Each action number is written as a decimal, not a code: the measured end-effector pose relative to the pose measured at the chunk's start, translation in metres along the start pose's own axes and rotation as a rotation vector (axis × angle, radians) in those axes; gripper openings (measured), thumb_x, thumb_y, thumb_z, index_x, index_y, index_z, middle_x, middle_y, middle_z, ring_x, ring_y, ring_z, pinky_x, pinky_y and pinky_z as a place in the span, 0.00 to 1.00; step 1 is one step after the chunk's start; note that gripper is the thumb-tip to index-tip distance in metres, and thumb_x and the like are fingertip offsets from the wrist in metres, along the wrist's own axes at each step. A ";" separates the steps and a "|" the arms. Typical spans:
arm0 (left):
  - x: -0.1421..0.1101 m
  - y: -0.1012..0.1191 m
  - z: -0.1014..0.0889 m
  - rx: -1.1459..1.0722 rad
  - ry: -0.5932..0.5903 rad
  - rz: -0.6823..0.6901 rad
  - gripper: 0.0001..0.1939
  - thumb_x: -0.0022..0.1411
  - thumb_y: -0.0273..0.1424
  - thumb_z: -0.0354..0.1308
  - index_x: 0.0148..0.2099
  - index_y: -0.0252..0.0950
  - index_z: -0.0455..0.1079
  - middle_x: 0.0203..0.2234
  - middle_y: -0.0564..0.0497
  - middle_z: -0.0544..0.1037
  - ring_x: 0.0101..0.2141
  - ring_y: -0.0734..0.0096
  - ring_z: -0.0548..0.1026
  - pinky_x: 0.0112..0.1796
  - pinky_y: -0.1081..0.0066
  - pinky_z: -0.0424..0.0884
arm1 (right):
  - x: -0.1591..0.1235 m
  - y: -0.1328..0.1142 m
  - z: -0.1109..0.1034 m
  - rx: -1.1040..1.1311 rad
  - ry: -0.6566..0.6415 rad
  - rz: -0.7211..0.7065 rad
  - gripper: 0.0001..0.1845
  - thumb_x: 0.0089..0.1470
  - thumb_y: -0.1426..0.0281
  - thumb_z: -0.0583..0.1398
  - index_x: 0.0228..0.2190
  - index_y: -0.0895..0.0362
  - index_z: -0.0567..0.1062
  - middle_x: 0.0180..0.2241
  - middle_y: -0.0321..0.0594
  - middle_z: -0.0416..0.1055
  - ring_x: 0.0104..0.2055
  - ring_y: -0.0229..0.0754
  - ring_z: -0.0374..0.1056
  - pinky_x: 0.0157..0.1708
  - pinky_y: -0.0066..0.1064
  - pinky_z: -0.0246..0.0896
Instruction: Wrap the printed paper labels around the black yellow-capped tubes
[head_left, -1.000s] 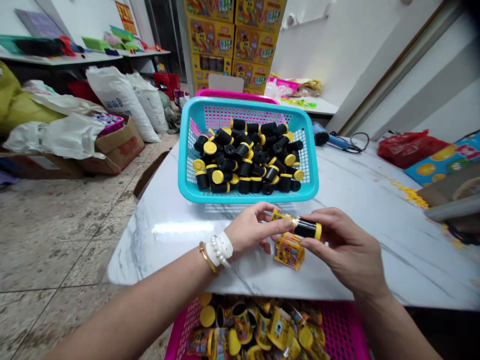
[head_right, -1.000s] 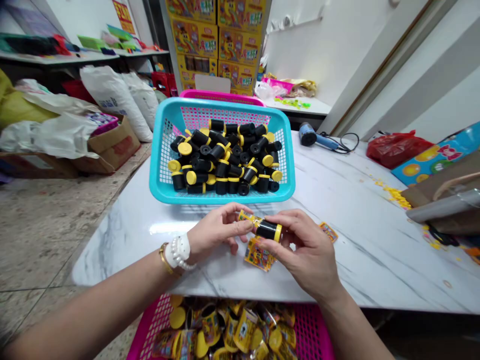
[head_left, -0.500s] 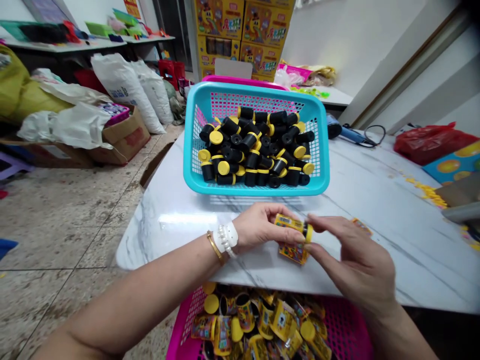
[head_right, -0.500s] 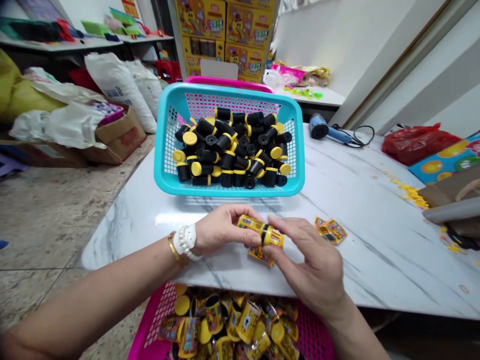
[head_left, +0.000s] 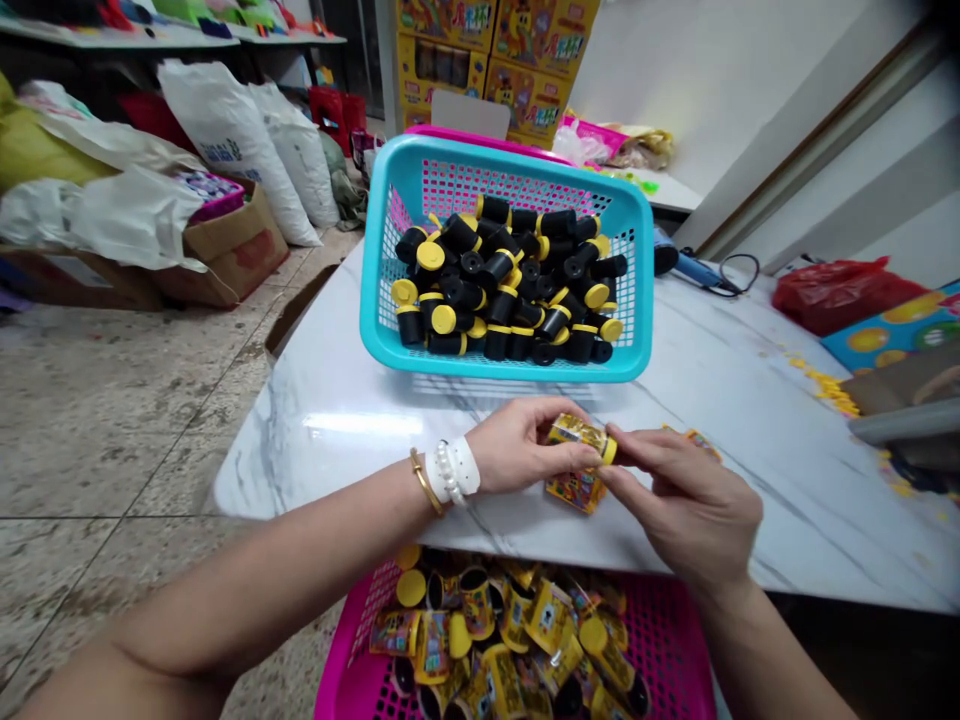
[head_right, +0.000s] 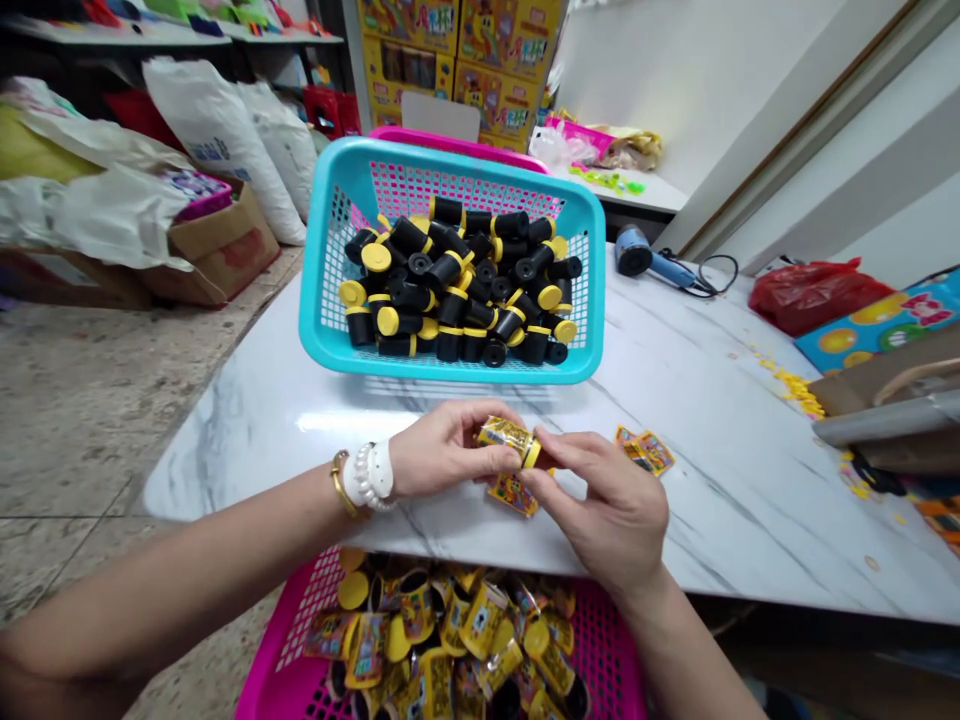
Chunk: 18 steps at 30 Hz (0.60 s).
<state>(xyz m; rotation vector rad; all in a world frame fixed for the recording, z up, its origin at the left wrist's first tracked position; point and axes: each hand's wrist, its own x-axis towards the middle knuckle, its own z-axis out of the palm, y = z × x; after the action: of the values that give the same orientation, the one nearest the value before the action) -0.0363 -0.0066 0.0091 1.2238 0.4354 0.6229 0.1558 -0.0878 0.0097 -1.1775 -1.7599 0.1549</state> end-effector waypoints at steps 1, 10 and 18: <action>-0.001 -0.002 0.002 0.029 0.016 0.047 0.17 0.56 0.39 0.68 0.42 0.35 0.71 0.29 0.54 0.74 0.28 0.76 0.70 0.33 0.73 0.67 | 0.000 -0.001 0.003 0.073 0.027 0.076 0.25 0.50 0.78 0.70 0.48 0.45 0.81 0.40 0.35 0.81 0.37 0.37 0.77 0.36 0.28 0.75; 0.003 0.003 -0.004 0.039 0.081 -0.100 0.27 0.58 0.57 0.59 0.38 0.36 0.66 0.19 0.56 0.70 0.18 0.77 0.66 0.22 0.75 0.62 | 0.000 0.006 0.011 0.136 0.062 0.091 0.26 0.50 0.79 0.69 0.48 0.44 0.81 0.44 0.37 0.79 0.43 0.41 0.77 0.42 0.32 0.78; 0.000 -0.003 -0.002 0.178 0.086 0.186 0.11 0.61 0.35 0.63 0.44 0.36 0.73 0.30 0.54 0.72 0.29 0.77 0.68 0.32 0.75 0.66 | -0.004 0.007 0.020 0.441 0.076 0.567 0.11 0.48 0.68 0.73 0.37 0.51 0.85 0.34 0.39 0.82 0.32 0.43 0.78 0.33 0.35 0.79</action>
<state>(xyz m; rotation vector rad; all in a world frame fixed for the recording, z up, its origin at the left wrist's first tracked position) -0.0368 -0.0063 0.0058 1.4210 0.4595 0.8122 0.1455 -0.0797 -0.0075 -1.2936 -1.1992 0.7813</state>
